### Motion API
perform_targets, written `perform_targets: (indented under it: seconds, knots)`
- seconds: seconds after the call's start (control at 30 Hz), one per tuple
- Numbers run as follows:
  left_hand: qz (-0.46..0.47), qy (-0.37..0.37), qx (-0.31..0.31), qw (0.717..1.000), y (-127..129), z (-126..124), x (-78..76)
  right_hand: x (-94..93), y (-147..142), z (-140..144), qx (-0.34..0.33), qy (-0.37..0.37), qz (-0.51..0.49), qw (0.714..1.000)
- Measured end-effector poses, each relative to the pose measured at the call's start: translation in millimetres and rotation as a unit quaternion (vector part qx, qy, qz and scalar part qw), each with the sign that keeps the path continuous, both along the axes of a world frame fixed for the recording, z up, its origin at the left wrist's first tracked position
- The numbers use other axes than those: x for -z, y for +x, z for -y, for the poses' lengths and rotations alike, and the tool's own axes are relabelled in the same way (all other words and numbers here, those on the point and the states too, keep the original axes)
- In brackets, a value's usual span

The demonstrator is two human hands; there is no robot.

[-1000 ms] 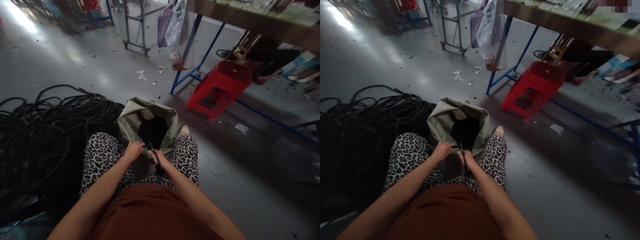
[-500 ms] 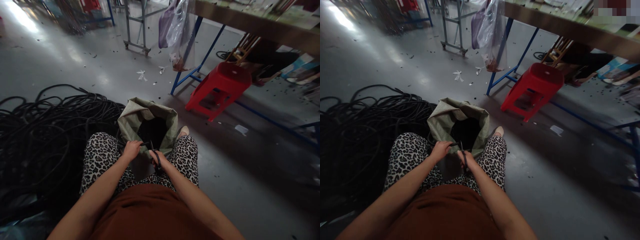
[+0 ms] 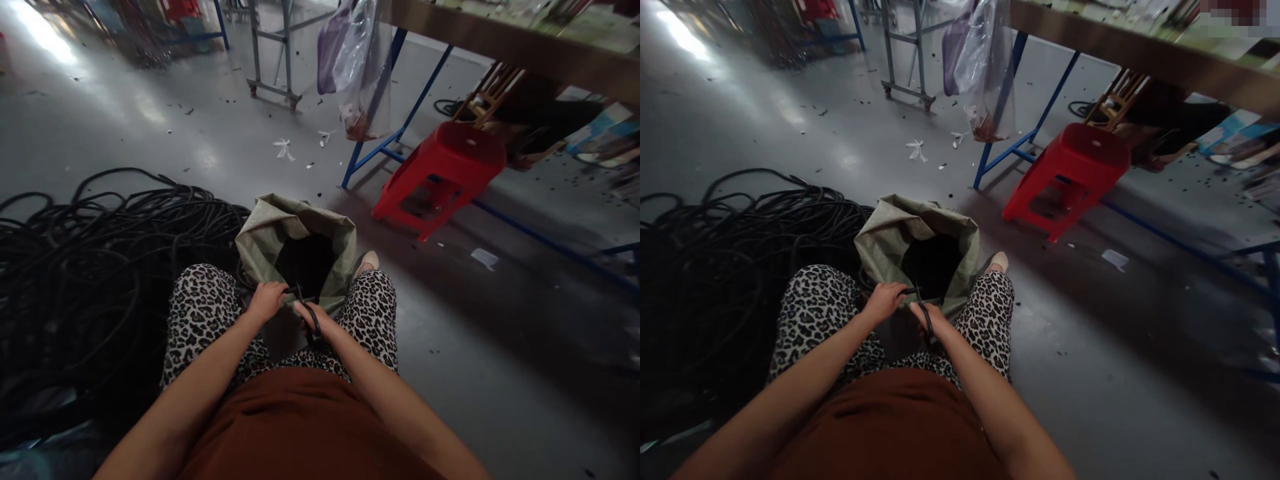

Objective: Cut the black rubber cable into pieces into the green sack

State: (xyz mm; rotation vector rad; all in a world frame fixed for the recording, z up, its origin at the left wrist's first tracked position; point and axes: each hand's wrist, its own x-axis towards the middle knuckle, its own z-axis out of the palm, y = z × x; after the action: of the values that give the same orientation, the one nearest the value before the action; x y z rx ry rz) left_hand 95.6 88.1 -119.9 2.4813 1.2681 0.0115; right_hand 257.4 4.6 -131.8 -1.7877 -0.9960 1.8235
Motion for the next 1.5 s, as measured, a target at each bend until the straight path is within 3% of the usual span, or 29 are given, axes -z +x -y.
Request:
perform_targets:
  seconds: [0.23, 0.47, 0.8, 1.03, 1.37, 1.5]
  knots:
    - [0.0, -0.004, 0.024, 1.0, 1, 2, -0.1, 6.0, 0, 1, 0.012, 0.014, -0.013, 1.0]
    - [0.011, -0.017, 0.039, 0.999, 1, 2, -1.3, 0.3, -2, -1, 0.023, 0.007, -0.002, 1.0]
    - [0.012, -0.002, 0.022, 1.0, -2, 0, 1.1, -11.9, -1, -5, 0.071, -0.006, 0.048, 0.996]
    - [-0.009, -0.007, 0.009, 1.0, -5, -2, 0.7, -3.8, 1, -6, 0.066, 0.0, 0.079, 0.995]
    - [-0.032, -0.002, -0.028, 0.999, -4, -4, -2.7, -4.8, 2, -3, 0.077, -0.02, 0.043, 0.996]
    - [-0.026, 0.014, -0.041, 0.999, -5, -4, -2.4, -2.8, 2, -2, 0.052, -0.012, 0.011, 0.999]
